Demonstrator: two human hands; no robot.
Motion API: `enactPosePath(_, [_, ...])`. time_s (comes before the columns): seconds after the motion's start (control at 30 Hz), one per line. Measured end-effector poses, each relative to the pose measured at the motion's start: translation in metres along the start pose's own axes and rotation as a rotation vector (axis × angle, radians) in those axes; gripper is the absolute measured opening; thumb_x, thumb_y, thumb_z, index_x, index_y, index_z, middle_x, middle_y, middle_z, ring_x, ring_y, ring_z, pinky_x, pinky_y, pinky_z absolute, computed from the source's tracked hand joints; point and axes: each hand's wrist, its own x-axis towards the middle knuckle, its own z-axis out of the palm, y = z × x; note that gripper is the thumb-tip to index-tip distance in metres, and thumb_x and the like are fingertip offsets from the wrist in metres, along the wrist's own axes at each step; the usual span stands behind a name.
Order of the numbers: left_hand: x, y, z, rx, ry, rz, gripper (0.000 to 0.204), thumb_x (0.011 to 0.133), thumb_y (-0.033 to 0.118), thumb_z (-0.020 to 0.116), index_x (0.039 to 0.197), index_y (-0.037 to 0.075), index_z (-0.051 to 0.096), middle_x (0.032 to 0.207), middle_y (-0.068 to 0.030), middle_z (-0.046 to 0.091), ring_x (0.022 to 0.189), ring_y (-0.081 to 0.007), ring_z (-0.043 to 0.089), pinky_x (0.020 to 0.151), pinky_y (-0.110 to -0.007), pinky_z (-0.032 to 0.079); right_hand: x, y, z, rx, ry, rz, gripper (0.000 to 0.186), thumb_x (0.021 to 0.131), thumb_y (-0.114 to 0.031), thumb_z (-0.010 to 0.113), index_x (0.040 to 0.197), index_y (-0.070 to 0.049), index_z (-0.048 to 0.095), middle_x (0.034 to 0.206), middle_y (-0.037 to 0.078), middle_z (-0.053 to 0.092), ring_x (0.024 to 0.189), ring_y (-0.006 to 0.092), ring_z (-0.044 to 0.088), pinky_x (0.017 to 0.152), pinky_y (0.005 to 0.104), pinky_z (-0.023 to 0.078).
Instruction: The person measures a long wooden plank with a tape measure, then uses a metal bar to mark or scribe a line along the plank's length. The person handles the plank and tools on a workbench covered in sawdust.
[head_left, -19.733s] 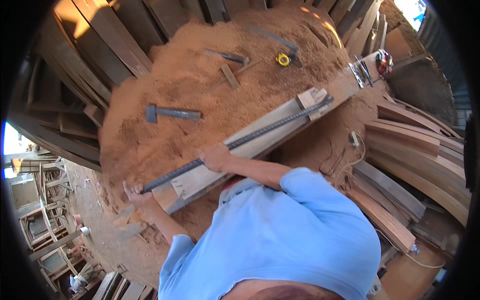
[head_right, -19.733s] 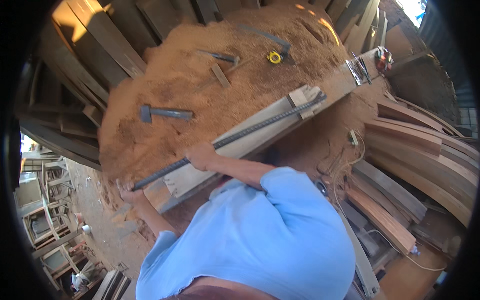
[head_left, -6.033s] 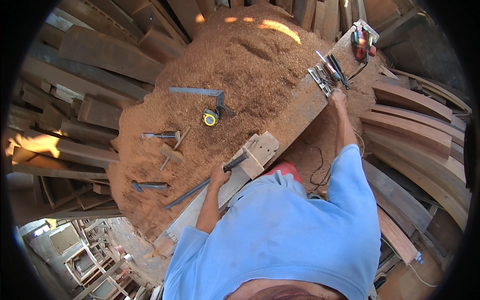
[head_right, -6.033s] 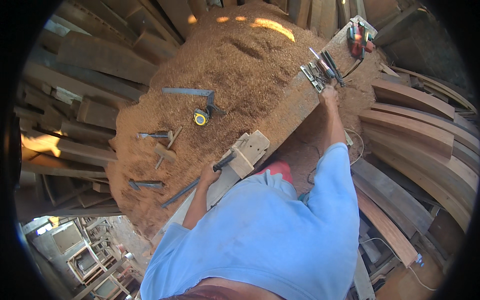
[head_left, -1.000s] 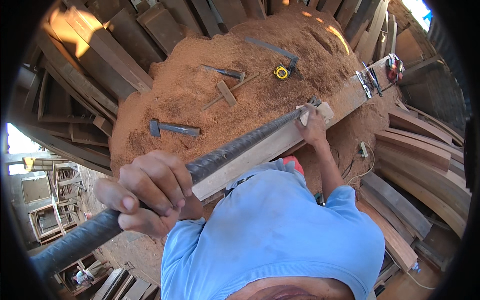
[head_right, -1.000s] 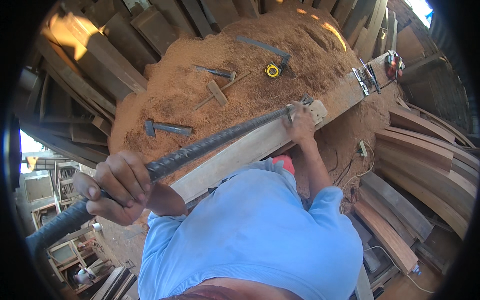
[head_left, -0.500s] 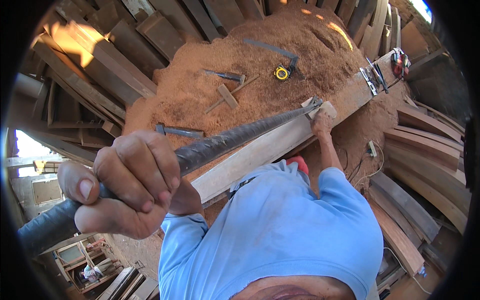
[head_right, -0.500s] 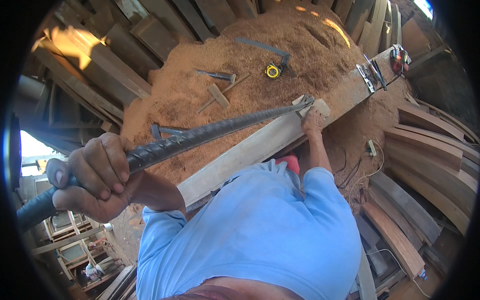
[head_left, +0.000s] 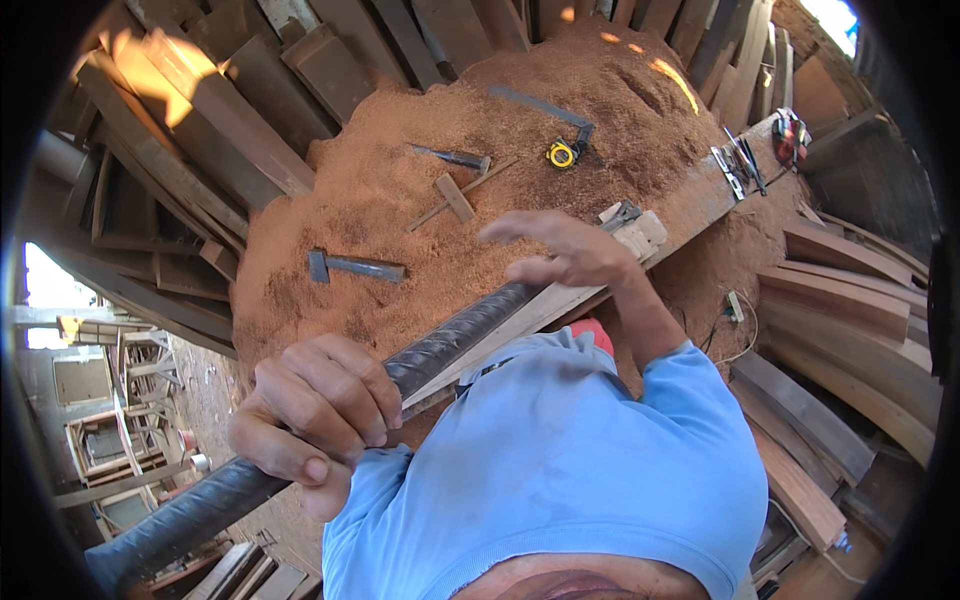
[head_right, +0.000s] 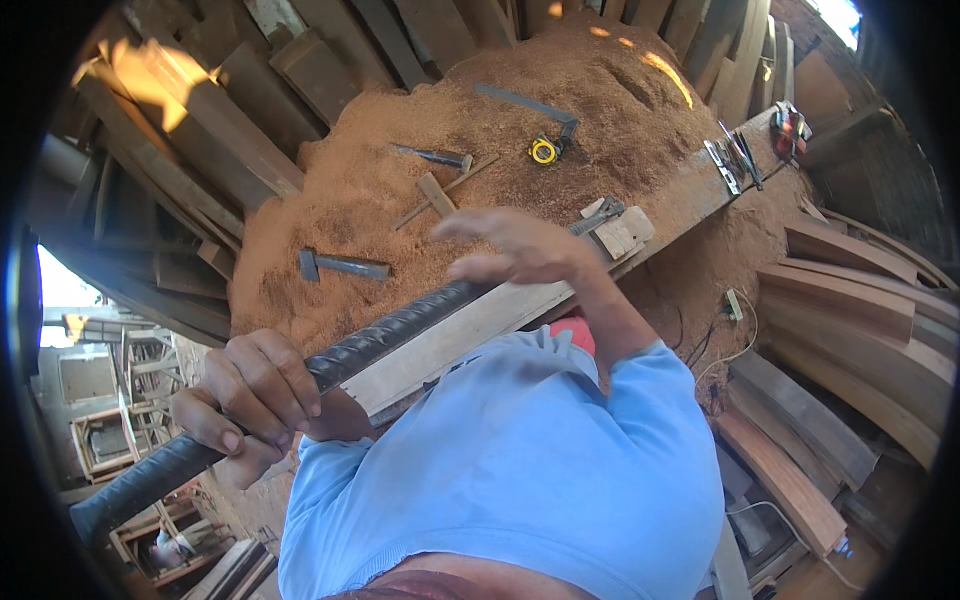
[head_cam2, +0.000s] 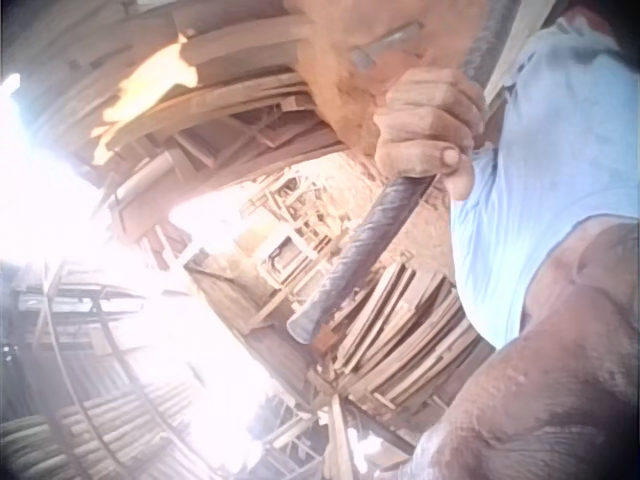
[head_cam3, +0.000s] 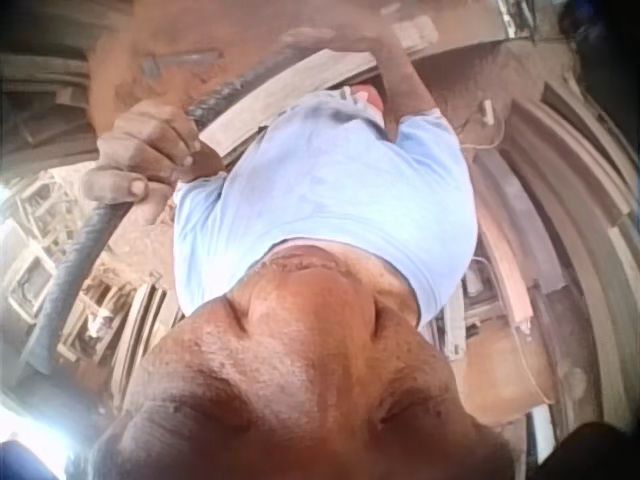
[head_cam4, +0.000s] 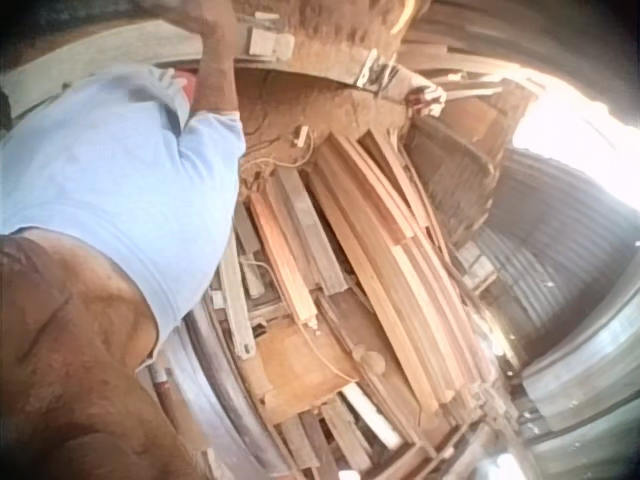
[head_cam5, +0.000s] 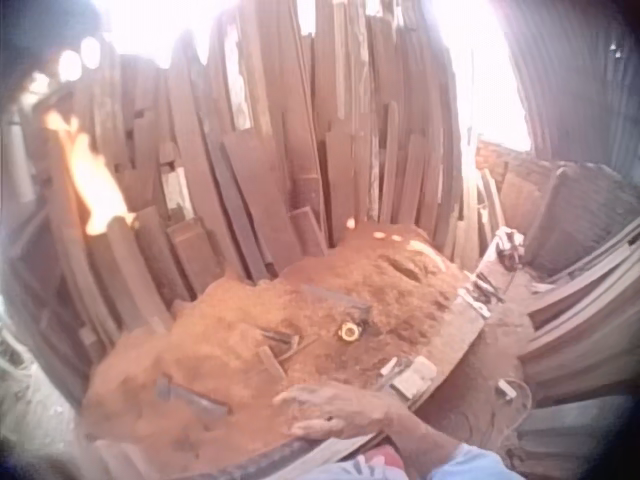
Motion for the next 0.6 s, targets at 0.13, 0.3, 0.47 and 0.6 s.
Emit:
enactPosePath(0.13, [-0.005,0.0,0.005,0.047,0.107,-0.03,0.032,0.09,0.03,0.075,0.103,0.009,0.054,0.064,0.0009,0.059,0.057,-0.0106,0.061,0.06,-0.029,0.057,0.025,-0.085,0.034,0.029,-0.127,-0.319,0.054,0.082,-0.04,0.076,0.122,-0.007,0.058,0.109,0.017,0.064,0.103,0.0343,0.064,0.085,0.0457,0.05])
enactPosePath(0.3, [0.02,0.044,0.004,0.009,0.218,-0.089,0.036,0.089,0.031,0.076,0.105,0.01,0.052,0.073,-0.0003,0.058,0.071,-0.0145,0.064,0.069,-0.032,0.055,0.04,-0.116,0.049,-0.275,0.126,-0.231,0.029,0.086,-0.032,0.072,0.092,-0.009,0.055,0.073,0.014,0.062,0.072,0.0384,0.064,0.062,0.0491,0.045])
enactPosePath(0.47, [0.057,0.112,-0.002,0.074,0.475,0.079,0.014,0.09,0.01,0.066,0.091,0.004,0.053,0.058,0.0041,0.048,0.047,-0.0073,0.049,0.049,-0.022,0.045,0.043,-0.112,0.036,-0.153,0.002,-0.281,0.026,0.088,-0.029,0.07,0.084,-0.008,0.055,0.064,0.015,0.059,0.065,0.0399,0.061,0.059,0.0502,0.043])
enactPosePath(0.6, [0.072,0.109,0.008,0.13,0.555,0.07,0.011,0.09,0.009,0.062,0.085,0.005,0.053,0.052,0.0052,0.044,0.042,-0.0054,0.044,0.044,-0.02,0.041,0.042,-0.114,0.028,-0.107,0.034,-0.33,0.024,0.088,-0.027,0.071,0.083,-0.008,0.056,0.065,0.015,0.059,0.066,0.0392,0.061,0.059,0.0497,0.043])
